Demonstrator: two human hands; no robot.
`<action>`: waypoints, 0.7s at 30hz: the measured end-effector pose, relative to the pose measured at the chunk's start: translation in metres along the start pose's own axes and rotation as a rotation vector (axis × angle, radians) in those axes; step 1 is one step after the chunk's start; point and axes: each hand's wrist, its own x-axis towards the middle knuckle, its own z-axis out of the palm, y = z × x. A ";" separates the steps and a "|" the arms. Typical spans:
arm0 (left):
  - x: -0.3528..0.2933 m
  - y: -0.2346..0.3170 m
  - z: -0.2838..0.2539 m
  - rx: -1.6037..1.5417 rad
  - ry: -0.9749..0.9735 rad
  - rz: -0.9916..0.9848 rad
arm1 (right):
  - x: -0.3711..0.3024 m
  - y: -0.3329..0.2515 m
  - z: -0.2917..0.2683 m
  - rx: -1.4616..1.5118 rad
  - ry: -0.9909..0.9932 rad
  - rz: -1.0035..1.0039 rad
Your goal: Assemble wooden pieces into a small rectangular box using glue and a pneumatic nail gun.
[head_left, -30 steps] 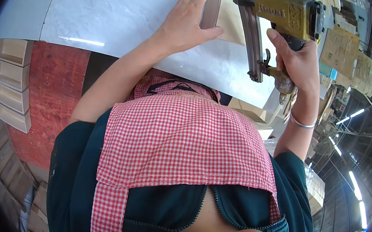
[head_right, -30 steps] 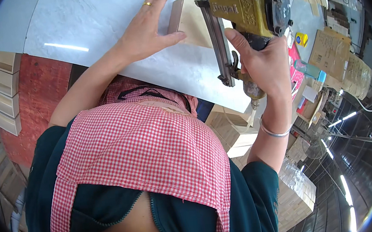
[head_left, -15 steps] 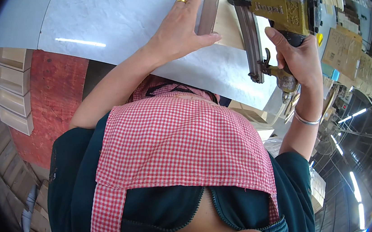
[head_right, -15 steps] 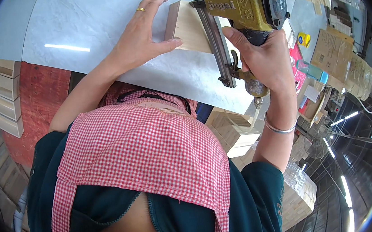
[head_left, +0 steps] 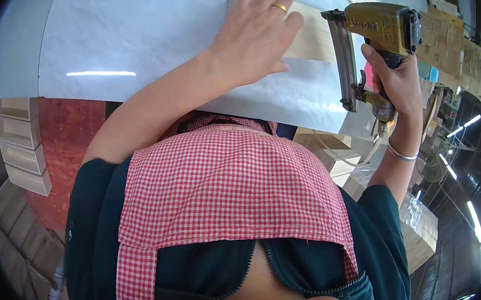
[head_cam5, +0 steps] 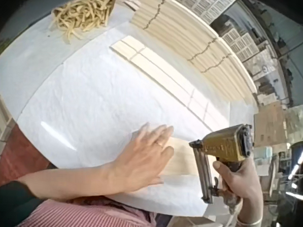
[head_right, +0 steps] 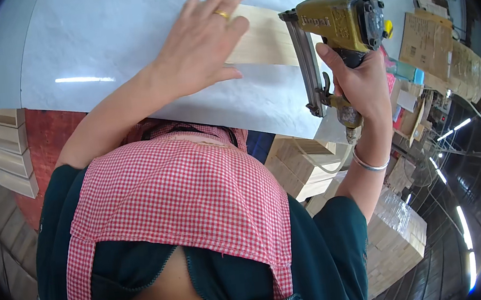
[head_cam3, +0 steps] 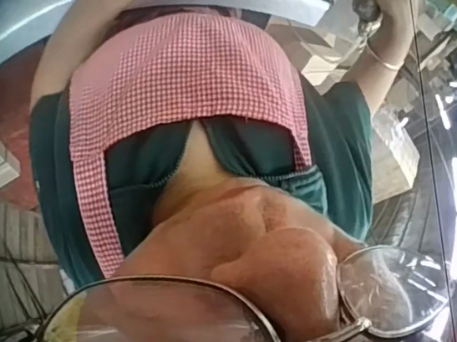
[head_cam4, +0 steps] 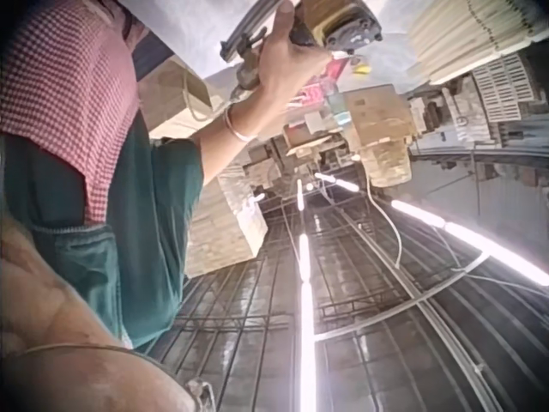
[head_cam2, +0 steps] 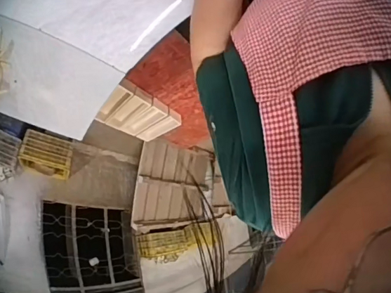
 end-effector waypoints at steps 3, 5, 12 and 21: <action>0.013 0.001 0.019 0.039 0.038 0.073 | 0.004 0.009 -0.004 0.021 -0.009 0.008; 0.018 0.001 0.026 0.037 -0.039 0.055 | 0.006 0.013 -0.004 0.041 -0.027 0.001; 0.021 0.001 0.026 0.032 -0.099 0.035 | 0.011 0.014 -0.002 0.003 -0.040 0.007; 0.017 0.001 0.024 0.025 -0.103 0.025 | 0.013 0.010 -0.001 -0.028 -0.064 0.004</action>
